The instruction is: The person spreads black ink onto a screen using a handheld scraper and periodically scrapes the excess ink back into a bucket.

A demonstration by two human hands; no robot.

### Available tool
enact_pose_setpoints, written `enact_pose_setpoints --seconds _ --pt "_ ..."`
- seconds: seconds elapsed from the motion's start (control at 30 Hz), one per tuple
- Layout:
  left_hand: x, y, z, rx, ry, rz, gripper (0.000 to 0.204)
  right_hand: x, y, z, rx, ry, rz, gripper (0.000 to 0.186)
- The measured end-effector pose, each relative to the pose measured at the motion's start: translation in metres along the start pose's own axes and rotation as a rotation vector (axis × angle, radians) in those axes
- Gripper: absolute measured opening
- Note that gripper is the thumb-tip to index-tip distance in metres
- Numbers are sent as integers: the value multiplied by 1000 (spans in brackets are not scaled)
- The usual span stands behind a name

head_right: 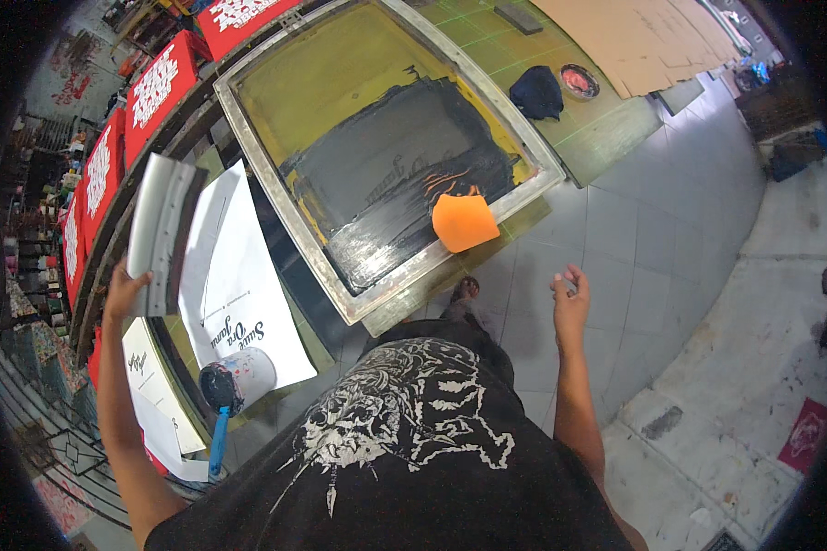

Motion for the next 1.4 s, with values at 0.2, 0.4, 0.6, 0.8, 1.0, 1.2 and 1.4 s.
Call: enact_pose_setpoints --seconds 0.2,0.4,0.6,0.8,1.0,1.2,1.4 --pt "-34 223 -15 -275 256 388 54 31 -47 69 211 57 103 41" --pt "-223 341 30 -533 377 662 43 34 -90 152 390 -66 218 40" --pt "-346 336 53 -433 390 872 35 31 -96 177 431 -216 219 40" --pt "-400 313 38 -361 509 846 39 21 -89 186 556 -296 133 40" --pt "-435 294 29 -309 504 817 42 4 -87 187 513 -390 27 41" --pt "-445 288 20 -302 363 805 49 -12 -88 204 519 -440 -40 43" --pt "-407 283 -6 -272 161 320 45 -30 -90 219 468 -512 -86 46"
Point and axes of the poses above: each hand's wrist, its own z-axis towards the middle knuckle, its own x-axis out of the back of the hand, y = z × x, the point moved 4 cm from there along z, towards the middle knuckle, and after that the axes turned 9 degrees about -y, right-handed, at the moved point
